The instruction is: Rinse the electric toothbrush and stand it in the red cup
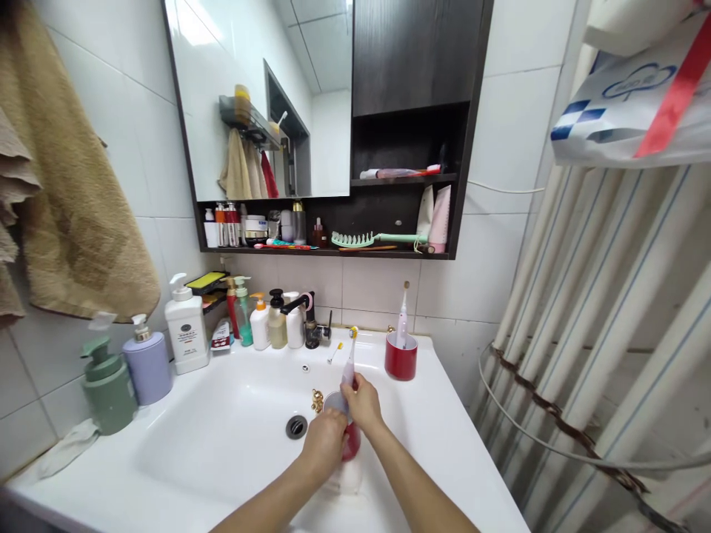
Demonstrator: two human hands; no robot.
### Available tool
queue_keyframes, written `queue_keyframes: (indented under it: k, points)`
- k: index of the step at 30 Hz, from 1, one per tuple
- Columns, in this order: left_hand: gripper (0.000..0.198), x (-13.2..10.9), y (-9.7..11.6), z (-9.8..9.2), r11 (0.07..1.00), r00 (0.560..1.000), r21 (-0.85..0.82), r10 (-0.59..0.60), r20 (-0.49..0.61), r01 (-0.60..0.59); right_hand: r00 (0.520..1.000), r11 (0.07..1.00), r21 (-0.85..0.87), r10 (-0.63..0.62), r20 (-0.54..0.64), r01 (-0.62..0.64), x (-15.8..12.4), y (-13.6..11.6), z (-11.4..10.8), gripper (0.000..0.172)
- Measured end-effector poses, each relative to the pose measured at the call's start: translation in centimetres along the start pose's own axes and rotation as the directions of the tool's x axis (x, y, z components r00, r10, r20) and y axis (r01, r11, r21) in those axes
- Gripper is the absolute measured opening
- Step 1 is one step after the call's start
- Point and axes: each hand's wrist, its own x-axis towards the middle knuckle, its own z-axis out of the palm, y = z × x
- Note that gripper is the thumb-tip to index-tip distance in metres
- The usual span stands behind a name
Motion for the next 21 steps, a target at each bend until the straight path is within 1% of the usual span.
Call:
queue_keyframes:
  k: [2,4,5,6,7,8,9,10,11,12,13,14,15,17,19,21]
  points:
    - [0.018,0.0,0.0,-0.1,0.998,0.999,-0.064,0.014,-0.032,-0.016,0.998,0.999,0.032,-0.040,-0.043,0.041,0.2,-1.2,-1.2,0.020]
    - [0.020,-0.1,-0.1,-0.5,0.981,0.990,-0.188,0.022,-0.136,-0.048,0.994,0.994,0.070,-0.079,-0.070,0.084,0.1,-2.4,-2.7,0.028]
    - [0.020,-0.1,-0.3,-0.7,0.960,0.978,-0.275,-0.002,-0.208,-0.057,0.993,0.991,0.089,-0.099,-0.070,0.105,-0.2,-3.0,-3.5,0.030]
    - [0.020,0.0,-0.5,-1.0,0.924,0.961,-0.378,-0.054,-0.271,-0.054,0.991,0.987,0.105,-0.117,-0.057,0.123,-0.7,-3.5,-4.1,0.032]
    - [0.019,0.1,-0.7,-1.4,0.868,0.941,-0.495,-0.132,-0.312,-0.042,0.991,0.983,0.123,-0.132,-0.027,0.134,-1.3,-3.8,-4.6,0.032]
    - [0.019,0.2,-0.9,-1.6,0.783,0.921,-0.622,-0.228,-0.316,-0.019,0.990,0.981,0.143,-0.138,0.016,0.134,-2.0,-3.9,-4.8,0.031]
    - [0.020,0.3,-1.0,-1.9,0.664,0.905,-0.748,-0.322,-0.279,0.006,0.987,0.977,0.179,-0.130,0.091,0.112,-2.9,-3.9,-4.8,0.030]
    - [0.022,0.4,-1.1,-2.1,0.515,0.896,-0.857,-0.392,-0.207,0.027,0.976,0.970,0.236,-0.102,0.194,0.055,-3.7,-3.7,-4.6,0.030]
    - [0.024,0.5,-1.1,-2.2,0.351,0.897,-0.935,-0.426,-0.120,0.041,0.960,0.959,0.282,-0.073,0.272,-0.006,-4.6,-3.4,-4.2,0.029]
    - [0.026,0.6,-1.1,-2.4,0.193,0.905,-0.980,-0.425,-0.037,0.050,0.941,0.945,0.319,-0.041,0.335,-0.072,-5.3,-3.2,-3.6,0.029]
    - [0.028,0.6,-1.0,-2.5,0.059,0.914,-0.997,-0.404,0.029,0.058,0.925,0.929,0.346,-0.013,0.381,-0.129,-6.0,-2.9,-3.0,0.029]
    - [0.029,0.6,-1.0,-2.6,-0.042,0.922,-0.997,-0.380,0.074,0.063,0.914,0.916,0.364,0.005,0.405,-0.166,-6.5,-2.6,-2.4,0.028]
    - [0.029,0.5,-0.9,-2.6,-0.112,0.925,-0.992,-0.366,0.102,0.066,0.906,0.906,0.378,0.015,0.422,-0.191,-6.8,-2.5,-1.8,0.028]
    - [0.026,0.3,-0.8,-2.8,-0.189,0.914,-0.979,-0.380,0.141,0.073,0.889,0.891,0.395,0.022,0.457,-0.225,-7.2,-2.3,-1.0,0.026]
    - [0.023,0.0,-0.9,-2.9,-0.229,0.899,-0.969,-0.399,0.180,0.092,0.869,0.878,0.398,0.040,0.492,-0.266,-7.2,-2.2,-0.6,0.024]
    - [0.021,-0.1,-1.2,-3.0,-0.249,0.896,-0.962,-0.396,0.204,0.109,0.855,0.869,0.391,0.066,0.514,-0.302,-7.2,-1.9,-0.5,0.021]
